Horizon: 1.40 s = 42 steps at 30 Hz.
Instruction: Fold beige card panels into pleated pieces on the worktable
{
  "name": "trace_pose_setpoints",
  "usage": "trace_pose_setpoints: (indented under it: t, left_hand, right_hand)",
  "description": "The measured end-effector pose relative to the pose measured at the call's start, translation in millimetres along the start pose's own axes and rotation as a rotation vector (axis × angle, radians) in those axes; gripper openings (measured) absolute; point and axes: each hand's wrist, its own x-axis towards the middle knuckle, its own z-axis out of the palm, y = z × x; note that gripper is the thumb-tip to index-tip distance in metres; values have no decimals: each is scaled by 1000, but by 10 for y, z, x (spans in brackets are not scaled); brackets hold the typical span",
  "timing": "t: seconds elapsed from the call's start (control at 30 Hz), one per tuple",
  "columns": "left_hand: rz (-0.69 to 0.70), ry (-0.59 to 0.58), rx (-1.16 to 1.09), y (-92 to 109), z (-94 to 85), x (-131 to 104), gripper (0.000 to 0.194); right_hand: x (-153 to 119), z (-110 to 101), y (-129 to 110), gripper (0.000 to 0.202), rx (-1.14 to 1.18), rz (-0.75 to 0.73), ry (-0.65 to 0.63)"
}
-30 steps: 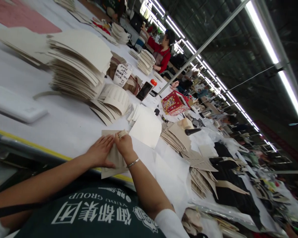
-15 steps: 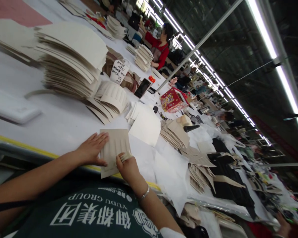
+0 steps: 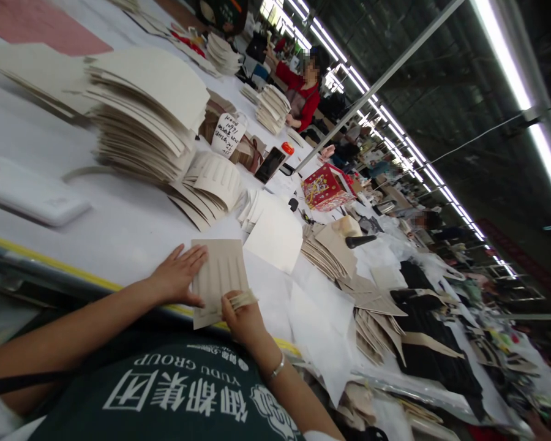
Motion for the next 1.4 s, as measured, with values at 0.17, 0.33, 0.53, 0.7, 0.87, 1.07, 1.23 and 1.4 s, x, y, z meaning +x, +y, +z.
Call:
trace_pose_setpoints:
  t: [0.17,0.33,0.53,0.7,0.87,1.07,1.23,1.4]
  left_hand:
    - [-5,-10,-3,10,19,20,107]
    - [13,1,-21,18,-18,1,104]
    - [-37,32,-23,28,12,-19,109]
    - [-62,75,-23,42,88,-13,112]
    - [-23,36,-41,11,41,-13,107]
    - [2,44,-66,-55,38,-13,112]
    - [-8,69,-68,-63,69,-18,112]
    - [-30,35,-44,-23,63,-24,118]
  right_hand:
    - [-112,21,-88,25,120,74,-25]
    - [670,104,-224,25,-97,-8,51]
    - [1054,171,-260,26,-269,-36,99]
    - [237,168,-112,23,-247,-120,126]
    - [-118,115,-91,22,-229,-75,47]
    - [774,146,-268,20,-266,-130,38]
    - [905,168,-280,20,-243,-152,38]
    - [151,85,-129,19,-85,-93,22]
